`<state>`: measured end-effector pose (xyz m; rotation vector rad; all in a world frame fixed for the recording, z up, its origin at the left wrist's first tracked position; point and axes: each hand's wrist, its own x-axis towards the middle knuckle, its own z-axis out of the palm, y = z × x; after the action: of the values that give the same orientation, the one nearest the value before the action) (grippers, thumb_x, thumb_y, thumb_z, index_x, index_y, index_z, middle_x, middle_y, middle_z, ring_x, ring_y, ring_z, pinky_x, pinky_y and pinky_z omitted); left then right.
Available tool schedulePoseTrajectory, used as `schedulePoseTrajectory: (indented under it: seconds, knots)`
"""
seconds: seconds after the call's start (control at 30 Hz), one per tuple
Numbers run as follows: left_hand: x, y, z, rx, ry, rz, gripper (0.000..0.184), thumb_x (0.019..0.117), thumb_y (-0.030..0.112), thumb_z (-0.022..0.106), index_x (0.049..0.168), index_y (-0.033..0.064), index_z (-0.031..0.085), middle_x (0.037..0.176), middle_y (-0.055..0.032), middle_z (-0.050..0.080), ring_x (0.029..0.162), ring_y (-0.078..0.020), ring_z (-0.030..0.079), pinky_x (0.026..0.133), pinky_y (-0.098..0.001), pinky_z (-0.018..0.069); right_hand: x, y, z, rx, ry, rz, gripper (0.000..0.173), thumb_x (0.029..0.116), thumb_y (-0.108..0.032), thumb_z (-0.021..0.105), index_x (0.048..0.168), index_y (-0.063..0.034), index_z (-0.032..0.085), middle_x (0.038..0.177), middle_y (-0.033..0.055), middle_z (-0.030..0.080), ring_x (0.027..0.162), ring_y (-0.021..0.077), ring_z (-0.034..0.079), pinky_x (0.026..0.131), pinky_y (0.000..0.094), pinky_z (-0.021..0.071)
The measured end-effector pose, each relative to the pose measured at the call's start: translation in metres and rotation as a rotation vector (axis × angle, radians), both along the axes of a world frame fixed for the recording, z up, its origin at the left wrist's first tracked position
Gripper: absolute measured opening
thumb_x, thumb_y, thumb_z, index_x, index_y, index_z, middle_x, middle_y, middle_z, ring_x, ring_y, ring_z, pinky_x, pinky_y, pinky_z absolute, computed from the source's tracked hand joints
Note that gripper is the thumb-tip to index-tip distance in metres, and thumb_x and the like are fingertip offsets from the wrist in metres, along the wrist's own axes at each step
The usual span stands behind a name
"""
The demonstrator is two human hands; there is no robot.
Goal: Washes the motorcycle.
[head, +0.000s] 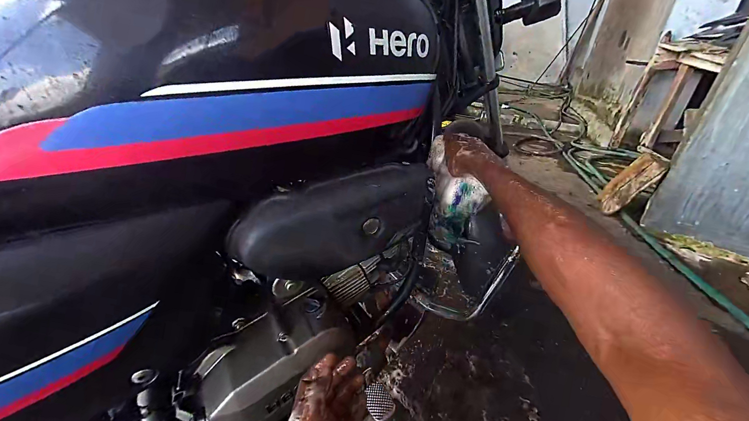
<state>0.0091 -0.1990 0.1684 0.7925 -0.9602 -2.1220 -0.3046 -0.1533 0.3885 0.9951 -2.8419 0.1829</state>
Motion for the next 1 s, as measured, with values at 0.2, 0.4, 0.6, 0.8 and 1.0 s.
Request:
schedulePoseTrajectory:
  seconds: [0.2,0.4,0.6,0.8,1.0]
  knots:
    - [-0.021,0.037,-0.023,-0.133,-0.013,-0.305,0.033,0.1089,0.013,0.036,0.134,-0.0043,0.048,0.103,-0.0117,0.069,0.084,-0.0148,0.069,0.074,-0.0289,0.0570,0.012,0.022,0.003,0.065,-0.003,-0.041,0.049,0.0891,-0.006,0.072,0.132,0.0096,0.056,0.133,0.0330,0.058,0.126,0.0505,0.055,0.099,0.0700,0.0432]
    - [-0.029,0.063,-0.027,-0.100,-0.032,-0.353,0.027,0.1082,0.008,0.042,0.127,-0.0057,0.055,0.100,-0.0136,0.070,0.082,-0.0158,0.069,0.073,-0.0277,0.0571,0.005,0.006,0.001,0.019,-0.008,-0.065,0.053,0.0926,-0.007,0.067,0.141,0.0064,0.051,0.139,0.0322,0.055,0.131,0.0500,0.052,0.102,0.0712,0.0405]
    - [-0.021,0.076,-0.037,-0.181,0.046,-0.455,0.023,0.1062,0.008,0.046,0.116,-0.0052,0.062,0.094,-0.0113,0.071,0.083,-0.0155,0.070,0.075,-0.0274,0.0590,0.027,0.095,-0.033,-0.327,-0.025,-0.008,0.046,0.0955,-0.014,0.069,0.135,0.0060,0.057,0.133,0.0310,0.060,0.127,0.0446,0.058,0.107,0.0618,0.0428]
    - [0.001,0.061,-0.040,-0.308,0.012,-0.309,0.020,0.1036,0.004,0.046,0.109,-0.0061,0.062,0.089,-0.0096,0.071,0.081,-0.0146,0.071,0.075,-0.0275,0.0598,0.086,0.105,-0.156,-1.115,-0.047,-0.259,0.059,0.0937,-0.007,0.069,0.144,0.0125,0.045,0.142,0.0316,0.054,0.135,0.0357,0.052,0.116,0.0452,0.0400]
    - [0.052,0.012,0.001,-0.663,0.084,-0.036,0.018,0.1011,0.004,0.047,0.108,0.0031,0.064,0.094,-0.0004,0.073,0.085,-0.0123,0.073,0.080,-0.0293,0.0626,0.096,0.048,-0.272,-1.533,-0.104,-0.385,0.046,0.0904,-0.011,0.070,0.129,0.0113,0.059,0.118,0.0247,0.068,0.110,0.0260,0.068,0.100,0.0402,0.0546]
